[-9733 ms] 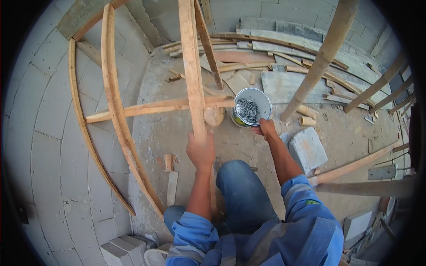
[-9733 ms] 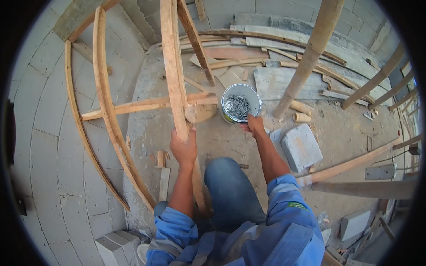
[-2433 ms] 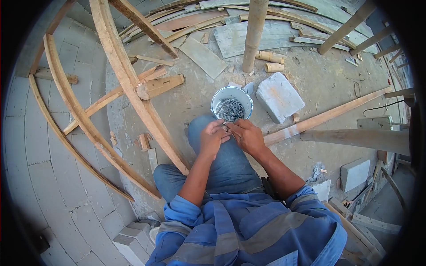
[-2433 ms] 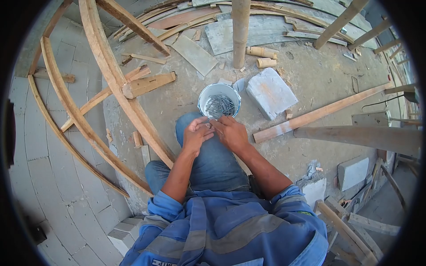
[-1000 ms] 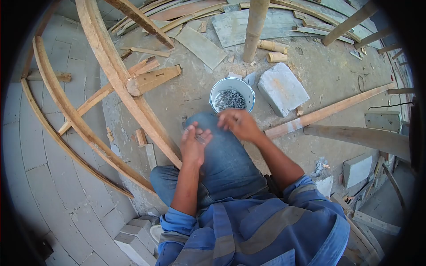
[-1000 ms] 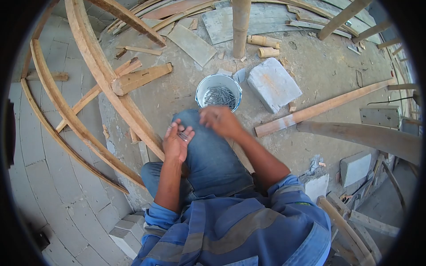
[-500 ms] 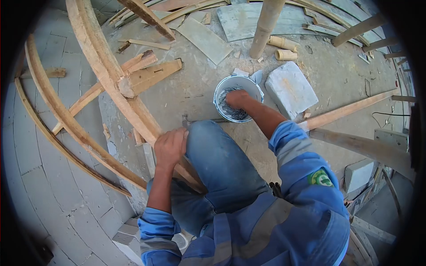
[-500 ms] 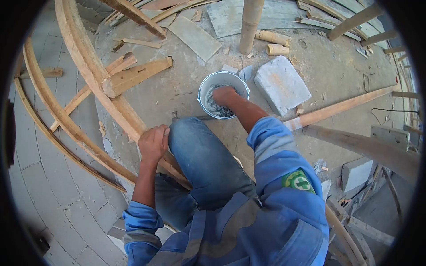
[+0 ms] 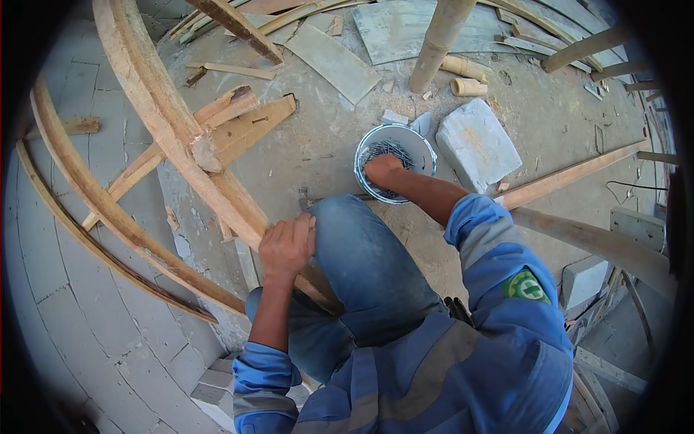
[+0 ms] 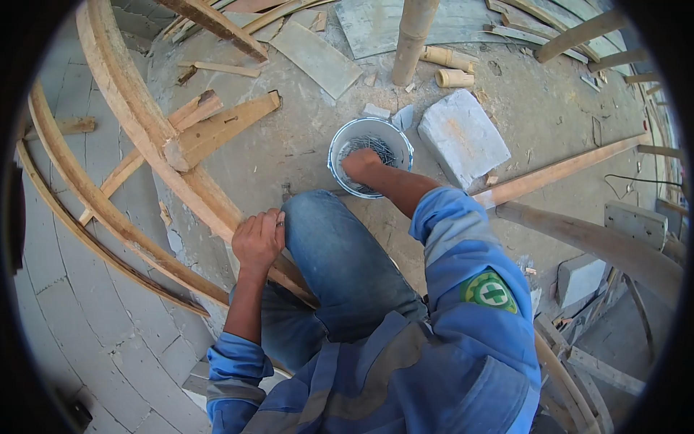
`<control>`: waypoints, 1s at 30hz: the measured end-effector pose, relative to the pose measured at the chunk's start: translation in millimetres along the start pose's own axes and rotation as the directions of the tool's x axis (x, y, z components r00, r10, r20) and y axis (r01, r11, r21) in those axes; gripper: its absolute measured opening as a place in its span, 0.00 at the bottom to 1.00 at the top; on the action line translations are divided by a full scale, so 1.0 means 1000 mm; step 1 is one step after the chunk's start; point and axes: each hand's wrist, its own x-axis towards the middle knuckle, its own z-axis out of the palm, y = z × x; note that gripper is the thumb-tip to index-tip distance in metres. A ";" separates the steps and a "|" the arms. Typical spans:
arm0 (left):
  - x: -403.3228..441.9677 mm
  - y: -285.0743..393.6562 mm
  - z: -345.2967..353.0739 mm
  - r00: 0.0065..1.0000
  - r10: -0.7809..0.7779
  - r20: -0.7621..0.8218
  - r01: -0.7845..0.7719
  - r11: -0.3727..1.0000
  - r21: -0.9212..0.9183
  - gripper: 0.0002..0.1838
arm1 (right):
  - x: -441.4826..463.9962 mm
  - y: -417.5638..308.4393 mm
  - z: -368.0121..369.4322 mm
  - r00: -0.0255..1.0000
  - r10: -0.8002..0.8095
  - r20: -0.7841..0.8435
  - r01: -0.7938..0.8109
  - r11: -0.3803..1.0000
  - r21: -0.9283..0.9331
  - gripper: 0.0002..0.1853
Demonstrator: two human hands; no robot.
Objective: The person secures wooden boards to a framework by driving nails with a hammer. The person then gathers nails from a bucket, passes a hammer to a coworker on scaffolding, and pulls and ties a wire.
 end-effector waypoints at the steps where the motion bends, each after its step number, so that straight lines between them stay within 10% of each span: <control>1: 0.000 0.000 0.000 1.000 -0.001 0.000 0.001 1.000 0.009 0.06 | 0.002 0.000 0.002 1.000 -0.001 0.022 0.001 1.000 -0.007 0.12; 11: -0.004 0.000 0.001 0.995 -0.023 -0.095 0.019 0.999 -0.041 0.06 | -0.007 0.012 -0.002 0.999 -0.004 0.048 -0.003 0.991 0.131 0.16; 13: -0.004 0.000 0.002 0.995 -0.030 -0.097 0.025 0.998 -0.052 0.05 | 0.003 0.044 0.018 0.983 -0.046 -0.179 0.095 0.958 0.272 0.18; 15: -0.006 0.000 0.001 0.994 -0.037 -0.104 0.031 0.998 -0.056 0.05 | -0.005 0.057 0.014 0.905 -0.001 -0.425 0.199 0.884 0.422 0.20; 18: -0.005 0.001 0.003 0.990 -0.043 -0.134 0.035 0.997 -0.063 0.06 | -0.049 0.050 -0.041 0.984 0.175 -0.023 -0.065 0.480 0.875 0.19; 22: -0.006 0.001 0.001 0.986 -0.039 -0.162 0.029 0.997 -0.067 0.06 | -0.099 0.036 -0.076 0.961 0.273 -0.054 0.025 0.108 0.994 0.13; 30: -0.008 0.008 -0.002 0.982 -0.162 -0.100 0.138 0.968 -0.208 0.07 | -0.172 0.019 -0.120 0.880 0.370 -0.297 0.272 0.121 0.955 0.14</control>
